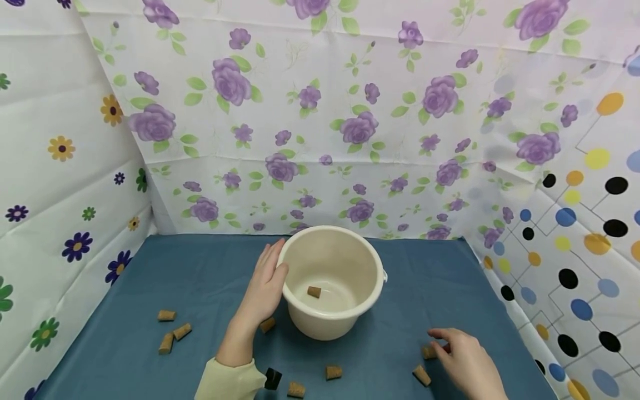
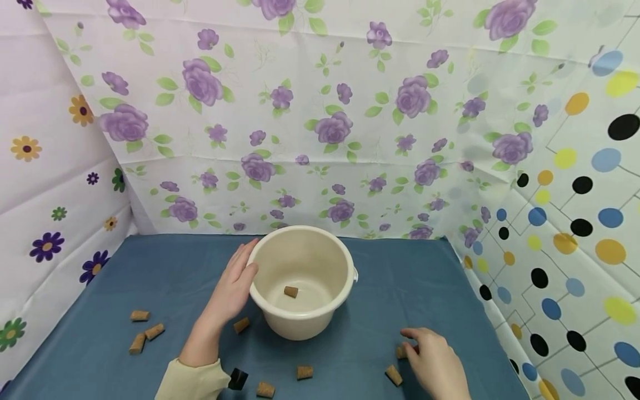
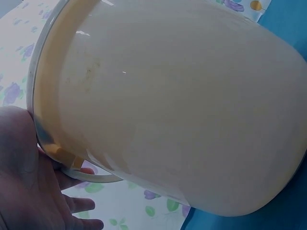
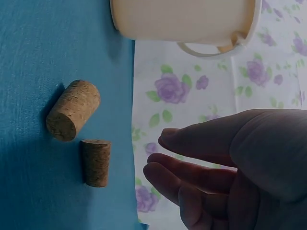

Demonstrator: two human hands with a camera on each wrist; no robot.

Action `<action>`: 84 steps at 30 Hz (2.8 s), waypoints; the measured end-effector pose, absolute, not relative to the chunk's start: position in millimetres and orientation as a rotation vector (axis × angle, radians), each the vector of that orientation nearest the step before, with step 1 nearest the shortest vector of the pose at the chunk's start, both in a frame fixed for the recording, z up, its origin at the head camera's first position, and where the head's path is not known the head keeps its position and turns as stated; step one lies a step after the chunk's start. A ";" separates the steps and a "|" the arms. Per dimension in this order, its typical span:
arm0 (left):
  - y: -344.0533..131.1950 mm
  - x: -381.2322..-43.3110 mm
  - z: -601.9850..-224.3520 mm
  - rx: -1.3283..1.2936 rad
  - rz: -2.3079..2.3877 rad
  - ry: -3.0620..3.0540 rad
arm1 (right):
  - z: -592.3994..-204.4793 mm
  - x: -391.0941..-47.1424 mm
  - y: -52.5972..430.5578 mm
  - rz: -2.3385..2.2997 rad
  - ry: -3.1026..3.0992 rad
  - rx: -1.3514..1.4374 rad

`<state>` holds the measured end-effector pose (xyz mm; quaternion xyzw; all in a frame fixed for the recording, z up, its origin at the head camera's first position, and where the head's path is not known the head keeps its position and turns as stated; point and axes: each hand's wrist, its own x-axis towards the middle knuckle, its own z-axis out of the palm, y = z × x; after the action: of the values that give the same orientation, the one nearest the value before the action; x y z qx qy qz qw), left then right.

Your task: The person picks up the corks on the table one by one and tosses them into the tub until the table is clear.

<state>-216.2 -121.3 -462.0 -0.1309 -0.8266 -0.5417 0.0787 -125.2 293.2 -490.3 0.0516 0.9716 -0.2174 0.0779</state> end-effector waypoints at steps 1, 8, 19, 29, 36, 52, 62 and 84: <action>-121.3 -216.1 -462.2 -0.390 -1.622 -2.476 | -491.5 -125.7 293.4 -0.651 2.907 0.155; -121.1 -216.0 -463.1 -0.387 -1.628 -2.481 | -497.2 -128.6 294.4 -0.634 2.901 0.149; -120.9 -216.8 -461.9 -0.405 -1.619 -2.471 | -509.0 -130.0 301.4 -0.617 2.842 0.175; -120.7 -217.4 -462.6 -0.394 -1.615 -2.478 | -513.1 -131.1 301.1 -0.601 2.822 0.186; -120.6 -216.7 -462.8 -0.396 -1.615 -2.484 | -517.6 -131.6 301.8 -0.591 2.760 0.194; -120.5 -216.1 -460.6 -0.388 -1.620 -2.478 | -526.6 -135.9 305.4 -0.592 2.735 0.169; -120.6 -216.8 -461.6 -0.387 -1.621 -2.477 | -526.6 -135.5 307.9 -0.592 2.750 0.189; -120.5 -216.4 -460.9 -0.399 -1.636 -2.468 | -530.1 -134.3 310.4 -0.603 2.793 0.197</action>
<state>-216.4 -120.5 -460.9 -0.1330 -0.8236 -0.5460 0.0769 -134.3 310.4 -530.1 0.0682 0.9657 -0.2087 0.1384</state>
